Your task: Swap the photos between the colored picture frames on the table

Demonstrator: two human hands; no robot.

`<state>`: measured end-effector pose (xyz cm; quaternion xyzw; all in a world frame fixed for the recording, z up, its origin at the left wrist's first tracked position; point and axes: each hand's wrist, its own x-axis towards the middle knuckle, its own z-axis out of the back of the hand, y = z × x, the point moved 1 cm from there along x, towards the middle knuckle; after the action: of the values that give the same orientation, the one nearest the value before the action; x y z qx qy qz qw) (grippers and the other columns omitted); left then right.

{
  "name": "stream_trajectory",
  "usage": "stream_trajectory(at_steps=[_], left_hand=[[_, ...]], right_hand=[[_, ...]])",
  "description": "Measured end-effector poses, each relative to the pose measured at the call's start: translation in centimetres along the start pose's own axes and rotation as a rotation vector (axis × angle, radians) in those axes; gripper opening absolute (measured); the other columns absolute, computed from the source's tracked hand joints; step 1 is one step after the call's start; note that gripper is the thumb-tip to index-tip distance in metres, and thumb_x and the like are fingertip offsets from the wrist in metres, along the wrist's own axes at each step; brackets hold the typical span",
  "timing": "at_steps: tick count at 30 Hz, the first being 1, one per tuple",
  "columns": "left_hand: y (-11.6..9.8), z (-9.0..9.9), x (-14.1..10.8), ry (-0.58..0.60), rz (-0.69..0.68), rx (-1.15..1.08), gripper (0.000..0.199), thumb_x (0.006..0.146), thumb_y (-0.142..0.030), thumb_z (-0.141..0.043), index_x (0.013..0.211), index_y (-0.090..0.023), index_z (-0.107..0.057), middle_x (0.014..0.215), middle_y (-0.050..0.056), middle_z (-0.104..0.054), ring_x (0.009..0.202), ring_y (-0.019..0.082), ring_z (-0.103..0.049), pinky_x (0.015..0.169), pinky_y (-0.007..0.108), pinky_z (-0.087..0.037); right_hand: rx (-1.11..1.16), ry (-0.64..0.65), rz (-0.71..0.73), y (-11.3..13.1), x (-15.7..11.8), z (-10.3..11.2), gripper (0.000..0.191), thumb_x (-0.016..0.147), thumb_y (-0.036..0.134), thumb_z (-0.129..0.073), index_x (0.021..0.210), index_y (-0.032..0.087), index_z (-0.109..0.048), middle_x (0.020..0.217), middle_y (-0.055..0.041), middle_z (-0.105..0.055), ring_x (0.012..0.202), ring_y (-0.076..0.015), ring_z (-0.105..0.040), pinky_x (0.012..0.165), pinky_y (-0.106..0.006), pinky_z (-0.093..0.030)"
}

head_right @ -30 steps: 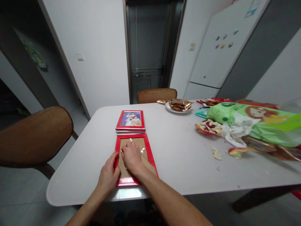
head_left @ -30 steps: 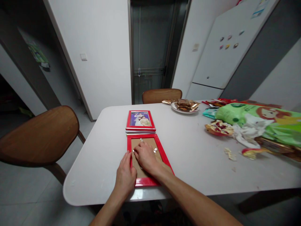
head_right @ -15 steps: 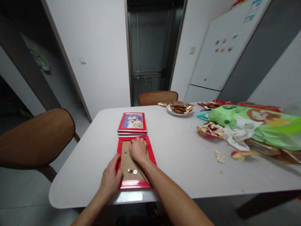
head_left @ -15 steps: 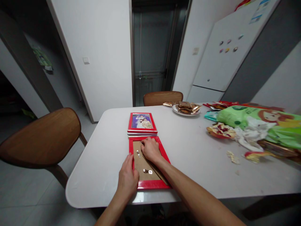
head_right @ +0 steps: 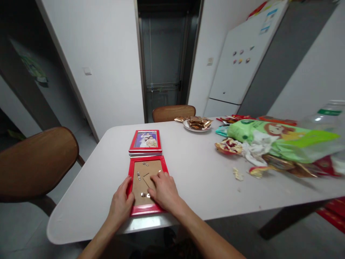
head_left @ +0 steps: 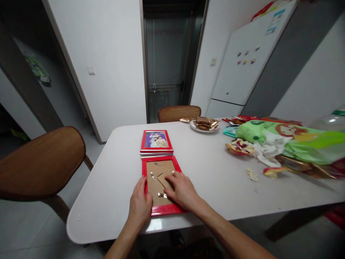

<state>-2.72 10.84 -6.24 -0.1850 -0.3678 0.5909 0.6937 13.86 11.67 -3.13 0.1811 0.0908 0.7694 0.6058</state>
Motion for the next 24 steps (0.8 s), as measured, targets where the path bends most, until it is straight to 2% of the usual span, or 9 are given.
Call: stream_trajectory(at_steps=[4, 9, 13, 17, 20, 24], left_hand=[[-0.1, 0.2, 0.3, -0.002, 0.041, -0.047, 0.046, 0.073, -0.022, -0.044, 0.117, -0.009, -0.043, 0.121, 0.014, -0.047, 0.113, 0.023, -0.042, 0.097, 0.038, -0.031], [-0.5, 0.9, 0.9, 0.01, 0.05, -0.237, 0.04, 0.071, -0.03, -0.051, 0.108, -0.016, -0.05, 0.112, 0.01, -0.054, 0.105, 0.024, -0.048, 0.092, 0.041, -0.034], [-1.9, 2.1, 1.4, 0.056, 0.176, -0.622, 0.042, 0.069, -0.036, -0.054, 0.105, -0.017, -0.048, 0.104, 0.008, -0.059, 0.091, 0.023, -0.057, 0.079, 0.037, -0.045], [-2.7, 4.3, 1.5, 0.099, 0.34, -0.945, 0.038, 0.067, -0.034, -0.057, 0.1, -0.016, -0.048, 0.088, 0.005, -0.064, 0.073, 0.02, -0.062, 0.065, 0.032, -0.049], [-1.0, 6.8, 1.2, 0.059, 0.445, -0.962, 0.033, 0.066, -0.027, -0.059, 0.096, -0.017, -0.05, 0.077, 0.002, -0.066, 0.063, 0.018, -0.063, 0.057, 0.029, -0.05], [3.4, 10.1, 0.7, 0.028, 0.593, -0.873, 0.026, 0.067, -0.019, -0.056, 0.092, -0.018, -0.05, 0.067, 0.001, -0.066, 0.055, 0.018, -0.062, 0.051, 0.029, -0.049]], right_hand=[[0.047, 0.012, -0.02, 0.1, 0.2, 0.6, 0.03, 0.069, 0.03, -0.052, 0.096, 0.018, -0.059, 0.089, -0.0062, -0.053, 0.086, -0.017, -0.045, 0.073, -0.026, -0.033], [0.021, -0.042, -0.007, 1.1, 0.6, 2.9, 0.028, 0.066, 0.03, -0.055, 0.09, 0.017, -0.06, 0.09, -0.0071, -0.052, 0.088, -0.0185, -0.043, 0.071, -0.026, -0.035], [0.023, -0.114, 0.033, 3.2, 0.4, 4.8, 0.028, 0.066, 0.031, -0.056, 0.09, 0.019, -0.06, 0.088, -0.006, -0.051, 0.086, -0.0184, -0.043, 0.069, -0.027, -0.036], [0.157, -0.156, 0.155, 4.9, 0.4, 5.6, 0.029, 0.07, 0.033, -0.053, 0.096, 0.02, -0.058, 0.088, -0.0045, -0.053, 0.083, -0.0155, -0.046, 0.071, -0.026, -0.037], [0.226, -0.161, 0.145, 3.7, 0.4, 5.3, 0.034, 0.075, 0.036, -0.049, 0.103, 0.018, -0.055, 0.096, -0.0054, -0.055, 0.089, -0.0154, -0.048, 0.077, -0.027, -0.036], [0.074, -0.125, -0.128, -0.8, 0.1, 3.7, 0.033, 0.075, 0.03, -0.048, 0.104, 0.015, -0.055, 0.098, -0.0091, -0.055, 0.091, -0.0177, -0.05, 0.078, -0.027, -0.035]])
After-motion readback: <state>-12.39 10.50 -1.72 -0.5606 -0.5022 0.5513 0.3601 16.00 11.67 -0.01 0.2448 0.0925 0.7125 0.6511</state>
